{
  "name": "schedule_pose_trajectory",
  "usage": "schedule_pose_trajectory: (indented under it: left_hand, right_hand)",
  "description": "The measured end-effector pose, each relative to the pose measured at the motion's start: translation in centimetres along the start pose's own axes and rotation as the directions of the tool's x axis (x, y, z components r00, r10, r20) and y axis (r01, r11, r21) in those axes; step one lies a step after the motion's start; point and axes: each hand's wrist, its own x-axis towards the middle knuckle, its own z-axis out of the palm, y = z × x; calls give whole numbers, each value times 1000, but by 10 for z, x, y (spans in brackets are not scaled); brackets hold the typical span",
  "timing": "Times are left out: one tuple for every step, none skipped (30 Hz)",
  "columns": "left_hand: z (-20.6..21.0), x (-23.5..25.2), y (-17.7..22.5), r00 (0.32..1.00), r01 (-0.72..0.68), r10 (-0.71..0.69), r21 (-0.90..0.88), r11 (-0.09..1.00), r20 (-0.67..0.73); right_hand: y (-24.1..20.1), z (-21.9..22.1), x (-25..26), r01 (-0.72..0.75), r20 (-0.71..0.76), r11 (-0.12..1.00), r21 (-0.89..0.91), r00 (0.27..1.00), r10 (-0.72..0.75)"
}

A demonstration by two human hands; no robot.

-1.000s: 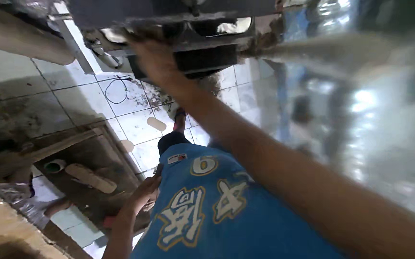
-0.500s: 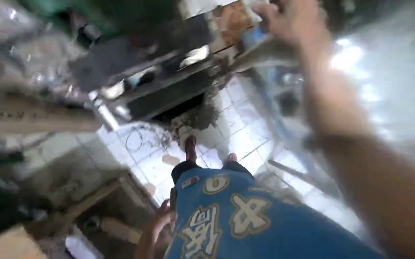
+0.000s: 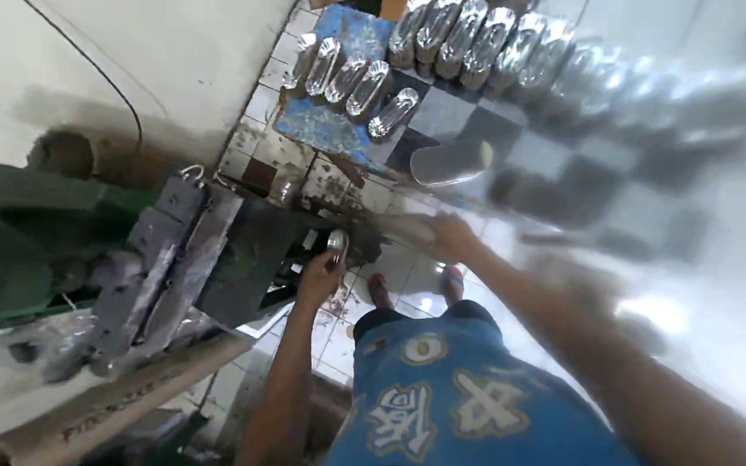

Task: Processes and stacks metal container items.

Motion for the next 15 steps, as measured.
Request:
schedule_pose_trajectory:
  left_hand:
    - [-8,27,25,1000,-29,29,39,999,-1]
    - [-14,55,49,998,-70,70,86,994,-6]
    - [-19,83,72,992,-121,124,132,984,-13]
    - [-23,110,97,983,-177,183,183,967,-16]
    - [-26,135,123,969,-235,246,243,941,-15]
    - [-26,161,146,952,-288,306,304,908,-15]
    - [-25,186,168,937,-318,348,363,876,-19]
    - [-24,212,187,929,-329,371,420,846,-19]
    - [-22,237,202,923,-332,385,469,819,-19]
    - [-18,257,214,918,-331,396,512,792,-19]
    - [-14,276,225,914,-334,405,552,764,-8]
    - [-8,292,234,906,-345,423,587,732,6]
    - [-1,304,240,899,-362,436,617,699,34]
    - [6,314,243,890,-388,450,633,670,70]
    - [12,322,242,879,-422,464,638,643,114]
  right_hand:
    - [38,22,-10,-43,-10,999,32,999,43]
    - [69,40,-15,-115,-2,991,67,993,115]
    - [91,55,-14,-217,37,973,79,976,215]
    - [107,69,-8,-320,60,944,79,947,315]
    - [118,80,-3,-423,76,901,95,906,417]
    - [126,85,2,-523,86,843,125,853,515]
    - [134,86,7,-601,95,782,163,799,594]
    - [145,90,12,-639,89,747,185,768,635]
    - [157,99,14,-649,80,732,208,757,649]
    - [167,108,15,-646,78,729,229,758,647]
    - [176,115,17,-638,75,727,254,762,643]
    - [182,120,17,-631,65,725,277,765,641]
    - [184,123,17,-629,60,718,296,763,644]
    - [183,124,16,-624,51,717,311,764,643]
    - [178,124,14,-606,29,727,322,774,632]
